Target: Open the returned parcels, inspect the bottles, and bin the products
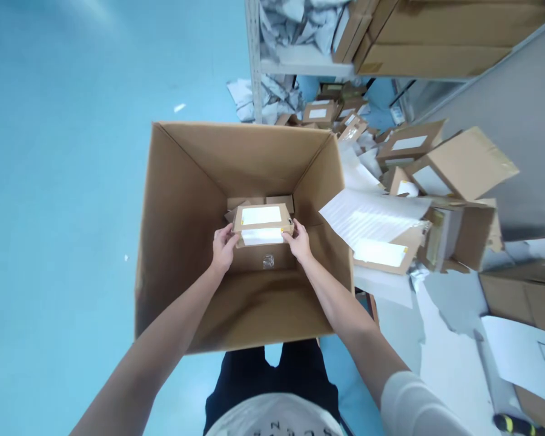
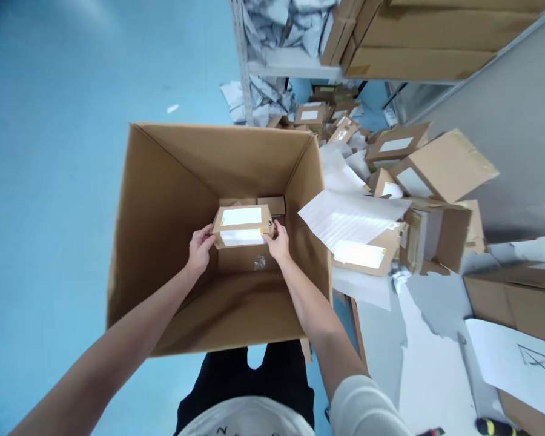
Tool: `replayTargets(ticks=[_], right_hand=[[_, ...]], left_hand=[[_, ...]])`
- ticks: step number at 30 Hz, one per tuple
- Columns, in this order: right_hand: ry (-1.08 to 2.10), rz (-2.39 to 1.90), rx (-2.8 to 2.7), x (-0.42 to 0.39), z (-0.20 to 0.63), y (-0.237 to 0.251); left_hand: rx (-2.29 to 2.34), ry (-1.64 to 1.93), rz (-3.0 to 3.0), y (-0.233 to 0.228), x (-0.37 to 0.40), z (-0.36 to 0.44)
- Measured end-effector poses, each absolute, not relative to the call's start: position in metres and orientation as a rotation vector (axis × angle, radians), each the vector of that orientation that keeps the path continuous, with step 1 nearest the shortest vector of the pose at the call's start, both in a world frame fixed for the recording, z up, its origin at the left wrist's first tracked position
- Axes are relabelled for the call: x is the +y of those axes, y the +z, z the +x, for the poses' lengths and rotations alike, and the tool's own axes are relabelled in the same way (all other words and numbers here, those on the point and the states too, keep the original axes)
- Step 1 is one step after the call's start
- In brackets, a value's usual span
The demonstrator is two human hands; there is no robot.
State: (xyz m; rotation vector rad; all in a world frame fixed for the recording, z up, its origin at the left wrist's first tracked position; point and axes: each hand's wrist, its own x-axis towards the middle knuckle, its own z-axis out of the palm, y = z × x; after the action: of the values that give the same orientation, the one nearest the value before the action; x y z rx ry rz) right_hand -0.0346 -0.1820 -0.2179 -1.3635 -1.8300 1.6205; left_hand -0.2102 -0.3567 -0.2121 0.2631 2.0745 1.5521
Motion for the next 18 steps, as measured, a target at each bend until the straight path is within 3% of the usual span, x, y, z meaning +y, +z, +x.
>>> replayTargets(ticks=[6,10,18], right_hand=[[1.455,-1.306,-1.828,-0.249,-0.013,-0.096],[1.578,-1.175,-1.649,-0.293,0.011,-0.044],[1.774,-1.098,-1.331,-0.338,0.068,-0.009]], left_hand=[[1.867,1.773,0.313,-0.112,-0.405,-0.190],[1.752,1.779,0.438,-0.063,-0.439,-0.164],[1.565,1.706,0.831,-0.046,-0.480,-0.135]])
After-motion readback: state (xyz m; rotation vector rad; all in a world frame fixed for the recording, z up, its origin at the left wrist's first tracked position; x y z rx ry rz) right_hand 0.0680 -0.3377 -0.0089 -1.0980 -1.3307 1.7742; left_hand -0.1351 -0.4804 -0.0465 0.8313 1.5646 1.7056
